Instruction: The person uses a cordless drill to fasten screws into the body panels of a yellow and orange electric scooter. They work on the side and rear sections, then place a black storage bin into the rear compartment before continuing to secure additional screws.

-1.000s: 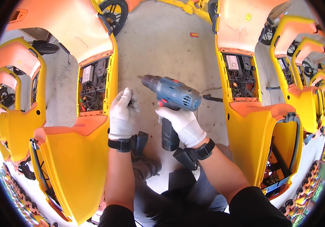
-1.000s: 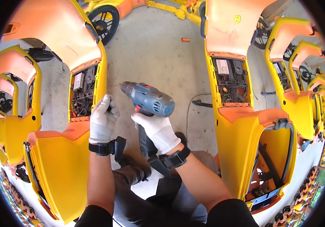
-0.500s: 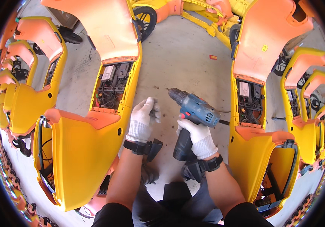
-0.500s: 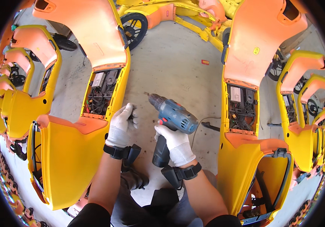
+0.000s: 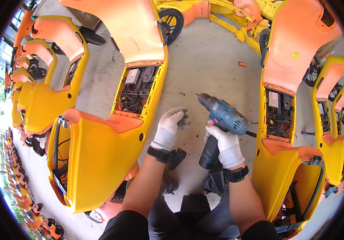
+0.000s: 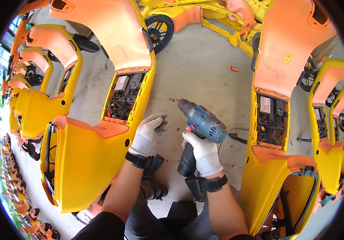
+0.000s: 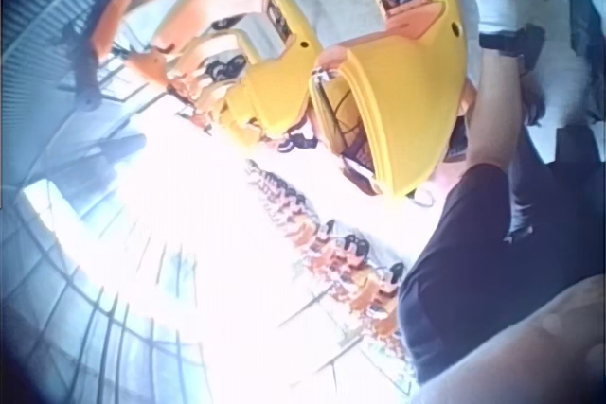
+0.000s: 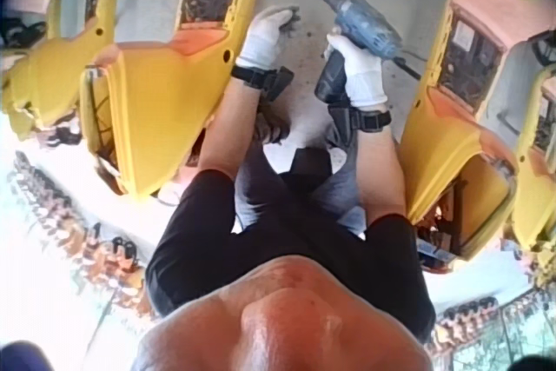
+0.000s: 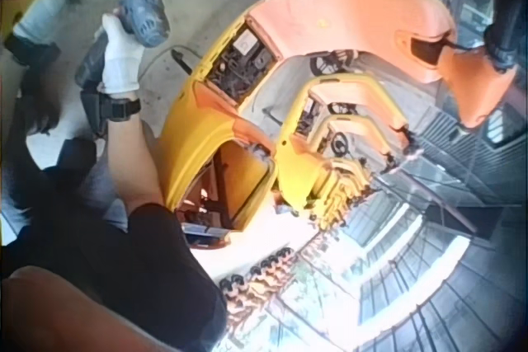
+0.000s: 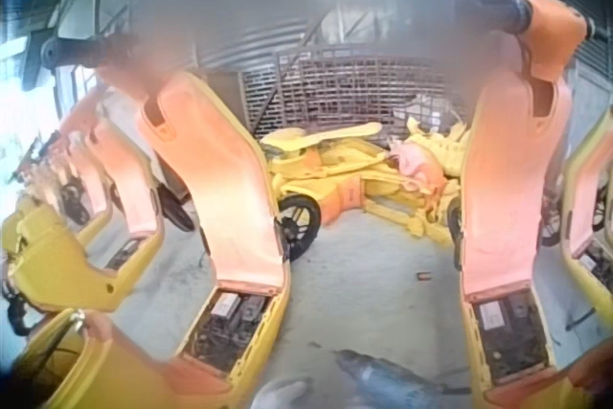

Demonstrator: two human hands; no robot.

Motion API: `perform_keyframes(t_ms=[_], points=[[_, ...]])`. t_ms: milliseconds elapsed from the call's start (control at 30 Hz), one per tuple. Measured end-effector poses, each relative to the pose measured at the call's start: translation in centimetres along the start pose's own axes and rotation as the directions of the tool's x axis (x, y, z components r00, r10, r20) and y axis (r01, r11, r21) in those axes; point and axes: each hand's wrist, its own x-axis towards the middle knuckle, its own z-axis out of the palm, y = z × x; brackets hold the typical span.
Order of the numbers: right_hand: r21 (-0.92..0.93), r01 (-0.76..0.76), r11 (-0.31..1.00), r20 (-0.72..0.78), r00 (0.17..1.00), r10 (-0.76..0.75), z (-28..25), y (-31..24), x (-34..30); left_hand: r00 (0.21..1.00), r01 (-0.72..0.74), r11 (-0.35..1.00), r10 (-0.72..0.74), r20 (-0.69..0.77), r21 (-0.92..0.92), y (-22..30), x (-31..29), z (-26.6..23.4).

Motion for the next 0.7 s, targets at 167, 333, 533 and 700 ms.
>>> perform_keyframes(t_ms=[167, 333, 533, 700], points=[[0.029, 0.028, 0.999, -0.003, 1.000, -0.028, 0.3, -0.4, -0.1, 0.999, 0.028, 1.000, -0.028, -0.027, 0.001, 0.6, -0.6, 0.1], [-0.009, 0.030, 1.000, 0.010, 0.999, -0.030, 0.3, -0.2, -0.1, 1.000, 0.016, 0.998, -0.016, 0.001, -0.066, -0.1, 0.2, -0.7], [0.003, 0.035, 0.999, 0.022, 0.999, -0.035, 0.5, 0.0, 0.1, 0.998, -0.023, 0.988, 0.030, 0.048, -0.152, -0.2, 0.3, -0.9], [0.008, 0.032, 0.999, 0.009, 0.999, -0.032, 0.6, -0.1, 0.3, 0.997, -0.042, 0.990, 0.051, 0.065, -0.135, 0.1, 0.2, -0.7]])
